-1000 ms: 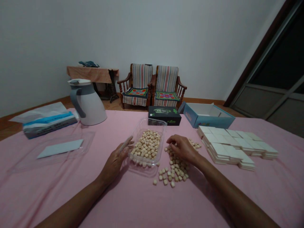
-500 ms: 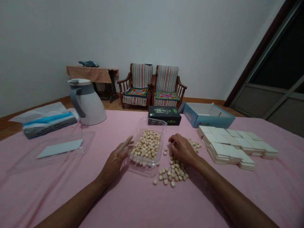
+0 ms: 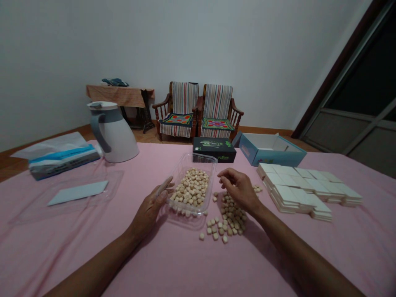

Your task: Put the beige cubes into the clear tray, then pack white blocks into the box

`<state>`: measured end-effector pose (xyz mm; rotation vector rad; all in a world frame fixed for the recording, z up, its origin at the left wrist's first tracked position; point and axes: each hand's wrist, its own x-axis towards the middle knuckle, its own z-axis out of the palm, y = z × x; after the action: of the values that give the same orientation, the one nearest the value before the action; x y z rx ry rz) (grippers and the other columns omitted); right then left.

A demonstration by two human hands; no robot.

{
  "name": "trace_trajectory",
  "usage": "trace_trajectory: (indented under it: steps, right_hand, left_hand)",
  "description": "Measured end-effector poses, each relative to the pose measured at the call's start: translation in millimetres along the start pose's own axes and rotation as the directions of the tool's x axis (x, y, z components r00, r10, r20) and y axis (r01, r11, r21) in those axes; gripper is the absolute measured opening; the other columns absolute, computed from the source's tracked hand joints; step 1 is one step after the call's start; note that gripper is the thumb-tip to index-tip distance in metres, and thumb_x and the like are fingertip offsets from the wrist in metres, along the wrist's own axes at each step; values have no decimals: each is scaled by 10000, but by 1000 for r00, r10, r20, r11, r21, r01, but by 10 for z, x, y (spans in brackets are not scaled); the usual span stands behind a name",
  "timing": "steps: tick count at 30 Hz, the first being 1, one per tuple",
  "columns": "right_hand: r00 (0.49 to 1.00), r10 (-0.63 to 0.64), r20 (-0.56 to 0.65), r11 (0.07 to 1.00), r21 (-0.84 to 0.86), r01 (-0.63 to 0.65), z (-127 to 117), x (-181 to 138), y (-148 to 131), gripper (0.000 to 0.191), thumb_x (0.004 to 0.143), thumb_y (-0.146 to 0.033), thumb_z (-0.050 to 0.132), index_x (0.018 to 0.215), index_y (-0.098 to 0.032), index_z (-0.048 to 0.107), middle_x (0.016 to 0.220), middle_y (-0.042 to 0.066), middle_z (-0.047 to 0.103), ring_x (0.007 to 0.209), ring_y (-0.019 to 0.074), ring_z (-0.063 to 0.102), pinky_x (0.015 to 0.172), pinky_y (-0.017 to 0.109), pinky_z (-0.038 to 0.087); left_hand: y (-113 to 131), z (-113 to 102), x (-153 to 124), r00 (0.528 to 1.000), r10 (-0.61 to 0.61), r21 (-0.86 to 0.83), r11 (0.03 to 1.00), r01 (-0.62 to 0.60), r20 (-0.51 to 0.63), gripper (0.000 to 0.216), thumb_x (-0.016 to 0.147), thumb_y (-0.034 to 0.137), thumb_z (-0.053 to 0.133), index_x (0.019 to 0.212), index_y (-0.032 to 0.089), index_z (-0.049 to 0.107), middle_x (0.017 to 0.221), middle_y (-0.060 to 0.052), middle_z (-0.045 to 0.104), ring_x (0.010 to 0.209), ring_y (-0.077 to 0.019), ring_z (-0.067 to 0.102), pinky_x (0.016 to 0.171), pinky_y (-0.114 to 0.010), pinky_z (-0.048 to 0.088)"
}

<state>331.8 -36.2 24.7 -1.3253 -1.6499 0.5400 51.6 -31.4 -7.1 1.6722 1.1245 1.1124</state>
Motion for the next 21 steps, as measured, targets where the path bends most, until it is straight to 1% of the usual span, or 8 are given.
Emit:
trace_trajectory:
  steps: [2, 5, 7, 9, 13, 16, 18, 21]
  right_hand:
    - [996, -22, 85, 982, -183, 38, 7, -14, 77, 155, 804, -125, 508, 847, -178, 647, 772, 26, 660, 701, 151, 610, 666, 270, 461]
    - [961, -62, 271, 902, -396, 170, 61, -61, 137, 208, 761, -58, 525, 841, -175, 678, 845, 54, 657, 831, 173, 583, 755, 282, 429]
    - [937, -30, 348, 860, -469, 202, 102, -93, 136, 206, 767, -52, 526, 831, -168, 682, 856, 68, 645, 874, 183, 564, 767, 279, 410]
    - [931, 6, 365, 843, -502, 192, 131, -113, 133, 207, 782, -46, 509, 825, -162, 675, 858, 73, 633, 888, 182, 555, 771, 273, 398]
    - [953, -24, 302, 865, -471, 171, 143, -102, 166, 188, 798, -62, 486, 846, -158, 641, 858, 66, 598, 845, 169, 545, 753, 269, 402]
    - [988, -126, 88, 921, -360, 150, 120, -70, 142, 188, 744, -42, 496, 848, -161, 598, 844, 45, 563, 756, 146, 532, 689, 256, 415]
    - [984, -168, -60, 956, -255, 148, 100, -52, 68, 193, 724, -35, 499, 836, -169, 582, 816, 26, 550, 703, 132, 524, 653, 250, 419]
    - [976, -181, -121, 983, -61, 174, 88, -49, -78, 177, 769, -84, 520, 890, -182, 605, 851, 26, 577, 717, 129, 559, 666, 256, 451]
  left_hand:
    - [4, 2, -1, 1000, -4, -19, 1000, 4, 1, 612, 886, 554, 397, 1354, 167, 474, 1263, -134, 594, 1144, -259, 573, 992, -402, 436]
    - [19, 6, -8, 1000, -9, -24, 1000, 9, 3, 611, 886, 552, 402, 1363, 175, 463, 1269, -131, 592, 1158, -259, 568, 989, -394, 439]
    - [35, 7, -12, 1000, -2, -6, 1000, 2, -1, 607, 887, 550, 402, 1361, 176, 466, 1259, -132, 599, 1151, -258, 573, 983, -394, 445]
    - [51, 8, -14, 1000, 6, 11, 1000, -6, -6, 606, 887, 549, 400, 1354, 169, 475, 1247, -136, 606, 1137, -260, 580, 973, -399, 452]
    - [53, 9, -11, 1000, 0, 8, 1000, 0, -17, 597, 879, 545, 416, 1340, 174, 493, 1232, -130, 619, 1114, -270, 591, 964, -421, 457]
    - [18, 6, -6, 1000, -7, -19, 1000, 7, -17, 595, 877, 538, 431, 1344, 175, 492, 1234, -128, 621, 1125, -274, 585, 975, -423, 448]
    - [-10, 3, -3, 1000, -11, -34, 999, 11, -11, 591, 885, 531, 421, 1355, 178, 479, 1254, -126, 609, 1148, -268, 572, 988, -415, 438]
    - [-28, 0, -2, 1000, -24, -35, 999, 24, 1, 591, 889, 535, 407, 1369, 194, 465, 1283, -125, 591, 1167, -262, 560, 991, -405, 436]
